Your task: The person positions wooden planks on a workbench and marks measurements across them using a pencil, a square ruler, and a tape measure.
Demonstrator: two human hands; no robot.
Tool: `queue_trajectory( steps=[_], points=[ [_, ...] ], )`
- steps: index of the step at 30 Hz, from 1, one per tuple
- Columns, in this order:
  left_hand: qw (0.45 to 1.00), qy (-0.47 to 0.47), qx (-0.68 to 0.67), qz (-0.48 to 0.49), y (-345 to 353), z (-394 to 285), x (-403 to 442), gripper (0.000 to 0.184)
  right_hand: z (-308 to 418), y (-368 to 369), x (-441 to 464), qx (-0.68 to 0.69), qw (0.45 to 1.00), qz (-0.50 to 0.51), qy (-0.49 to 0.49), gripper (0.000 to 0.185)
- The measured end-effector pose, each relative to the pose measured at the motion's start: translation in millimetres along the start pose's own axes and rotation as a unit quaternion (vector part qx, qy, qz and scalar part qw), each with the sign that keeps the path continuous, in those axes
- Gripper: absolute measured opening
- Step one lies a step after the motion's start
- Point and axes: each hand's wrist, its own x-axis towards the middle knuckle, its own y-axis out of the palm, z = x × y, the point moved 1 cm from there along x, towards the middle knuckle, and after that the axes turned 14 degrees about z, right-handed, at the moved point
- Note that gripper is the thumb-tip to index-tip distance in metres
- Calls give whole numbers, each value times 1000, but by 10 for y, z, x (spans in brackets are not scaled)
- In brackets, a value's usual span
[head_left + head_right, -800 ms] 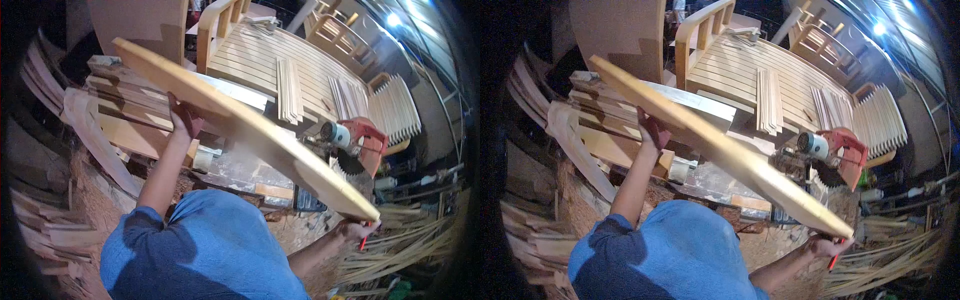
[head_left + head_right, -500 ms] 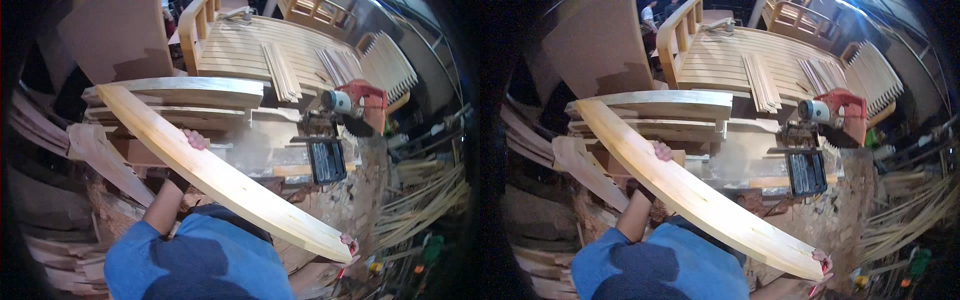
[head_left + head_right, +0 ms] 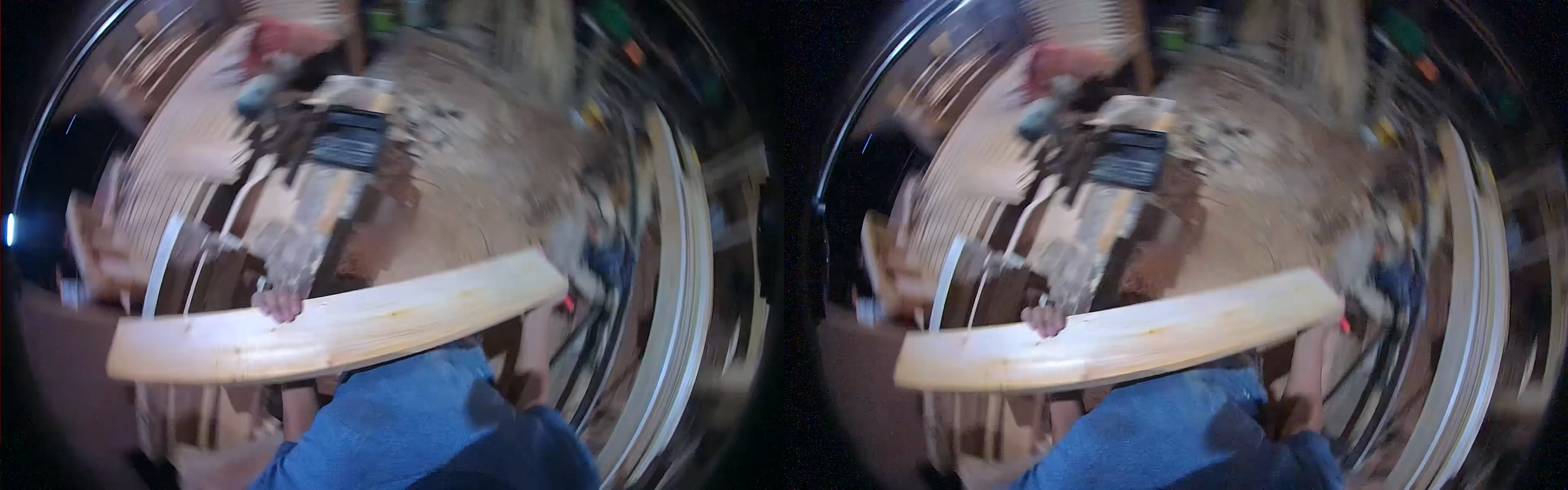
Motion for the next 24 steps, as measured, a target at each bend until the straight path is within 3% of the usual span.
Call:
queue_trajectory(
  steps=[1,2,6,10,13,14,15,17,18,19,20,23,24],
  points=[
    [993,-38,-40,104,-205,-26,164,14,57,-25,-167,8,999,-39,-26,55],
    [989,-56,-64,118,-252,7,285,6,166,-38,-367,12,996,-74,-52,55],
    [965,-41,-156,206,32,431,1029,37,1116,106,-1428,13,971,-164,-172,55],
    [944,-117,-266,155,183,573,1372,20,1379,353,-2770,-14,919,-275,-281,55],
    [903,-117,-371,182,845,973,1544,6,1709,520,-3915,-63,874,-331,-350,60],
    [884,-127,-404,199,1009,1091,1532,6,1665,386,-4341,-54,880,-254,-398,62],
    [823,-156,-471,278,1366,1226,1618,12,1628,264,-4806,-50,881,-171,-438,64],
    [868,-253,-404,142,1825,1118,1506,16,1514,403,-5213,-49,881,-106,-459,68],
    [879,-297,-357,106,2361,1245,1536,17,1464,172,-5458,-122,840,-253,-465,69],
    [857,-299,-395,142,2475,1422,1385,19,1411,-31,-5679,-182,784,-406,-433,70],
    [833,-301,-428,181,2660,1716,1154,20,1505,-260,-6034,-127,769,-443,-443,60],
    [787,-377,-474,121,3341,2073,515,23,1773,-569,-7289,56,789,-279,-544,34],
    [772,-402,-485,83,3677,2134,418,23,2056,-125,-7456,-34,760,-320,-564,34]
  ],
)
